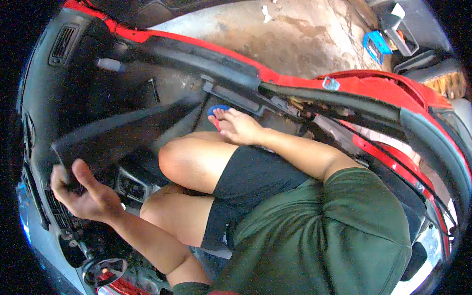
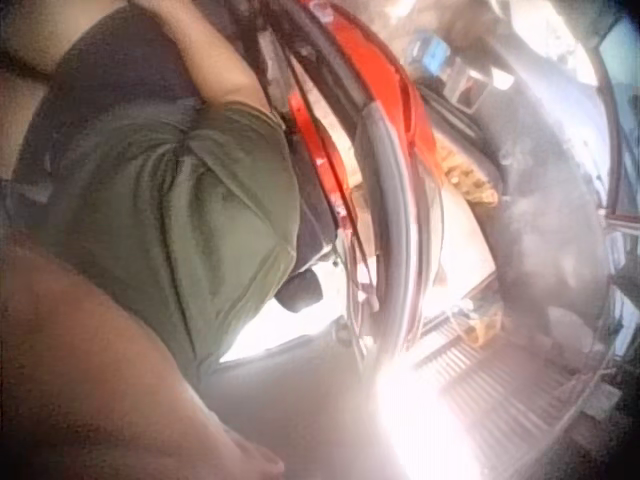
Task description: The person places a pink balloon inside the car, then sits on the floor of the driver's side. They pick up a long black plastic trim piece and fit it along the top edge of the dashboard, pressing it into place.
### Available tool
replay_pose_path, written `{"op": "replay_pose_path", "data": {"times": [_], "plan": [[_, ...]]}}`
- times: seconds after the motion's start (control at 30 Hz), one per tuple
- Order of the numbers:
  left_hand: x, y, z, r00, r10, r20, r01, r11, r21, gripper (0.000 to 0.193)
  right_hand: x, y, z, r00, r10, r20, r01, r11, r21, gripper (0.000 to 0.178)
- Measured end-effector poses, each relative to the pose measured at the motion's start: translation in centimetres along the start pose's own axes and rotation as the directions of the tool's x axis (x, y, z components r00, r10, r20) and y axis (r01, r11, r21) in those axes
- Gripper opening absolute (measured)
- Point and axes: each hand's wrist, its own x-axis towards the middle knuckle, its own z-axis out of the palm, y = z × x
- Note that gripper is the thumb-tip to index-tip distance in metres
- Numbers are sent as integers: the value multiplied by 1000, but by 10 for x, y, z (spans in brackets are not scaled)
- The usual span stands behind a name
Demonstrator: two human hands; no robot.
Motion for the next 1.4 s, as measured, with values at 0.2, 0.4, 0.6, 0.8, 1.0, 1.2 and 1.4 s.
{"op": "replay_pose_path", "data": {"times": [0.2,0.4,0.6,0.8,1.0,1.2,1.4], "plan": [[36,39,27,983,172,65,-141,930,-339,37,-65,-18,-42,954,64,-293,-57,998,31,53],[37,124,53,989,145,25,-115,868,-483,35,-81,-111,-107,886,-96,-453,111,994,7,69],[16,229,95,967,256,3,-177,677,-715,36,-159,-101,-148,661,80,-746,-32,996,79,66],[-9,298,91,928,355,-109,-279,472,-836,38,-198,-103,-154,543,91,-835,-111,993,36,68],[-30,270,118,912,360,-196,-329,357,-874,63,-223,-84,-139,401,133,-906,-111,989,96,62],[-147,217,185,708,378,597,437,431,-790,94,-269,-62,-130,310,352,-883,-362,903,233,72],[-146,235,182,612,591,525,199,527,-826,88,-303,-61,-126,349,378,-857,-483,856,181,57]]}}
